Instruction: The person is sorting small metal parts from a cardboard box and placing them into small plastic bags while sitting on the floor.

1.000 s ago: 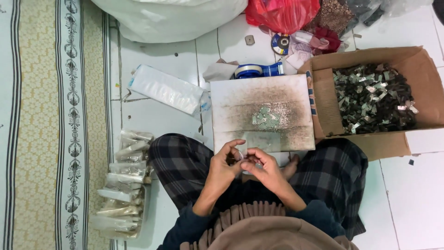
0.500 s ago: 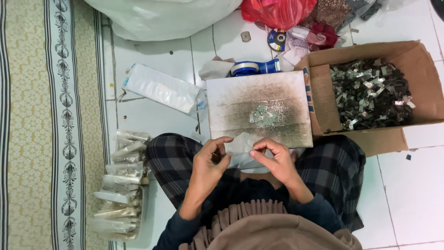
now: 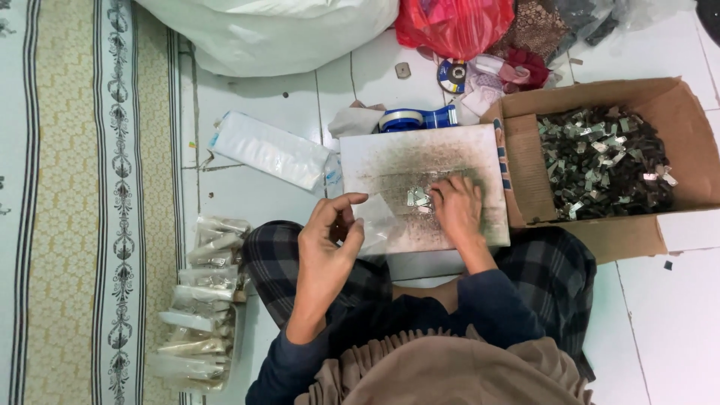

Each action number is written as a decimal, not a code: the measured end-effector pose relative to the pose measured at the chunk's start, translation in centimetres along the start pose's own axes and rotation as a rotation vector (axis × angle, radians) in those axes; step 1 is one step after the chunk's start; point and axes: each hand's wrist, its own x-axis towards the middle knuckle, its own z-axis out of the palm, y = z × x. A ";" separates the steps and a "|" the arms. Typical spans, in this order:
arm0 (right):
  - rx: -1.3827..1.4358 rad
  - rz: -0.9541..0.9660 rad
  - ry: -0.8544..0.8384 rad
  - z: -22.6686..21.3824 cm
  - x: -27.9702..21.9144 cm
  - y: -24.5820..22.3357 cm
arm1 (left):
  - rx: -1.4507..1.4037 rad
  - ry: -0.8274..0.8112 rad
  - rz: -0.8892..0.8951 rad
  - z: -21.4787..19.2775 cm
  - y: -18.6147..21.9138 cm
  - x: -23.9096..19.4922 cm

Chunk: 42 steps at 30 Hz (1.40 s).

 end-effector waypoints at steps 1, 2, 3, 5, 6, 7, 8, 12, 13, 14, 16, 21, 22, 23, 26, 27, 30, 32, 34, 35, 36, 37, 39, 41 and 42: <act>-0.024 -0.017 0.025 0.5 -0.2 0.4 | -0.001 -0.008 -0.007 0.1 -0.3 0.1; -0.049 -0.034 0.049 0.9 -0.5 0.8 | -0.001 -0.017 -0.013 0.2 -0.6 0.3; -0.049 -0.036 0.050 0.6 -0.7 0.6 | -0.002 -0.015 -0.013 0.3 -0.7 0.3; 0.017 0.016 0.058 -0.2 -1.0 0.4 | -0.030 -0.041 -0.033 0.5 -0.7 0.5; 0.015 0.014 0.063 -0.9 -0.9 0.3 | -0.033 -0.041 -0.028 0.7 -0.8 0.7; 0.132 0.046 0.076 -1.5 -0.9 0.2 | -0.048 -0.049 -0.034 0.8 -1.0 0.8; 0.249 0.077 0.089 -2.1 -1.0 0.0 | -0.062 -0.056 -0.041 1.0 -1.1 0.9; 0.645 0.010 0.177 -9.3 -0.3 -4.9 | -0.088 -0.063 -0.039 1.7 -1.7 1.7; 0.727 -0.046 0.203 -11.1 -0.2 -6.2 | -0.090 -0.067 -0.049 1.9 -1.8 1.8; 0.809 -0.102 0.229 -12.9 -0.1 -7.3 | -0.093 -0.072 -0.058 2.2 -1.9 2.0; 0.814 -0.171 0.228 -15.2 -0.1 -9.6 | -0.106 -0.080 -0.062 2.5 -2.3 2.2; 0.600 -0.434 0.303 -16.9 1.9 -13.7 | -0.117 -0.091 -0.071 2.7 -1.8 2.4; 0.584 -0.430 0.306 -17.0 2.0 -14.3 | -0.112 -0.093 -0.072 2.6 -1.8 2.3; 0.569 -0.429 0.310 -17.0 2.2 -14.8 | -0.107 -0.092 -0.072 2.6 -1.8 2.3; 0.661 -0.305 0.221 -16.0 1.6 -14.5 | -0.109 -0.082 -0.072 2.3 -2.0 2.3; 0.660 -0.304 0.223 -16.2 1.6 -14.5 | -0.109 -0.084 -0.071 2.1 -1.6 2.3; 0.718 -0.276 0.161 -17.3 1.9 -14.5 | -0.075 -0.086 -0.062 1.4 0.0 2.7; 0.648 -0.308 0.145 -18.6 2.1 -14.4 | 0.026 -0.047 0.012 0.7 1.6 3.0; 0.598 -0.349 0.131 -20.1 2.5 -15.1 | 0.054 -0.043 0.073 0.3 3.3 3.1; 0.548 -0.388 0.121 -20.9 2.7 -15.4 | 0.082 -0.043 0.137 0.1 4.1 3.1; 0.548 -0.388 0.122 -21.6 3.0 -15.6 | 0.082 -0.043 0.137 0.2 4.8 3.0; 0.526 -0.432 0.096 -22.3 3.3 -15.7 | 0.091 -0.066 0.152 0.2 5.6 2.9; 0.505 -0.474 0.070 -23.5 3.7 -15.8 | 0.100 -0.089 0.165 0.4 6.5 2.9; 0.491 -0.529 -0.004 -24.5 4.1 -15.8 | 0.038 -0.124 0.189 0.8 7.1 3.1; 0.491 -0.531 -0.004 -24.9 4.3 -15.8 | 0.038 -0.122 0.191 0.7 7.0 3.3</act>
